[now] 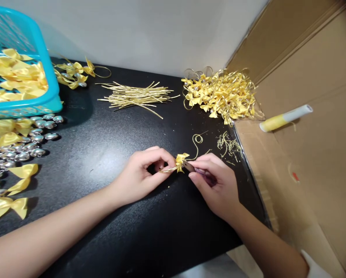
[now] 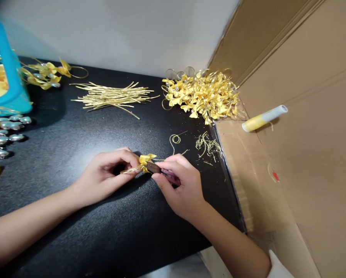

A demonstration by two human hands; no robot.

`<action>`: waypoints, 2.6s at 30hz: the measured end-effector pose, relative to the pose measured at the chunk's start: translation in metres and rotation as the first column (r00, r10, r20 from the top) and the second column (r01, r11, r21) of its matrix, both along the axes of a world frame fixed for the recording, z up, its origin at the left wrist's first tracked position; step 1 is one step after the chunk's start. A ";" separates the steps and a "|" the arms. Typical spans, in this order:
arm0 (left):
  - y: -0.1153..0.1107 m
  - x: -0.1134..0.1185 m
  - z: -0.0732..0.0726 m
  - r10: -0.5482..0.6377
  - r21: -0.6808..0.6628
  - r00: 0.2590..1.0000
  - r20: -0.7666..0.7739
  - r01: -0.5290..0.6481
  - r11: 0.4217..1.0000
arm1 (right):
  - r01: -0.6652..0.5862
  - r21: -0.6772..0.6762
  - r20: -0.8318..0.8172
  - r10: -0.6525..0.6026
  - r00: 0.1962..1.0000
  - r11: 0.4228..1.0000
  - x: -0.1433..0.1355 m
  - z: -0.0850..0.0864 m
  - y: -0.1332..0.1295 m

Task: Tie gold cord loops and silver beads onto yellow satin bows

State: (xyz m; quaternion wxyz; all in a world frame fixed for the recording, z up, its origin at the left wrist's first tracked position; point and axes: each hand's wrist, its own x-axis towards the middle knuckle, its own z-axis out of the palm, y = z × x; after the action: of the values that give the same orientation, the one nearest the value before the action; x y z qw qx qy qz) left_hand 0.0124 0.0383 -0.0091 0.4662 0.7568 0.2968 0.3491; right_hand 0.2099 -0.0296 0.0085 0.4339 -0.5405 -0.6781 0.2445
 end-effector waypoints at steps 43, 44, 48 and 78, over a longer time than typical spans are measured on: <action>0.000 0.001 -0.004 -0.009 -0.271 1.000 0.028 0.016 0.962 | 0.524 0.299 0.636 -0.576 0.514 0.798 0.158 -0.035 -0.049; 0.000 0.001 -0.004 -0.011 -0.262 1.000 0.026 0.018 0.965 | 0.508 0.313 0.650 -0.571 0.501 0.802 0.155 -0.032 -0.048; -0.001 0.001 -0.005 -0.036 -0.217 0.999 0.010 0.038 0.975 | 0.424 0.363 0.626 -0.554 0.548 0.830 0.113 -0.002 -0.031; -0.009 -0.005 -0.003 0.354 0.654 0.926 -0.130 -0.189 0.733 | 0.116 0.106 -0.078 -0.108 0.991 0.988 -0.016 -0.007 0.015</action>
State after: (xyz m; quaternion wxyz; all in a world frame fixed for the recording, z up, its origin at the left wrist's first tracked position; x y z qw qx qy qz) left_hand 0.0075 0.0297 -0.0119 0.0886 0.8537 0.3261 0.3962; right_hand 0.1937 -0.0144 0.0016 0.5005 -0.5439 -0.6428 0.2013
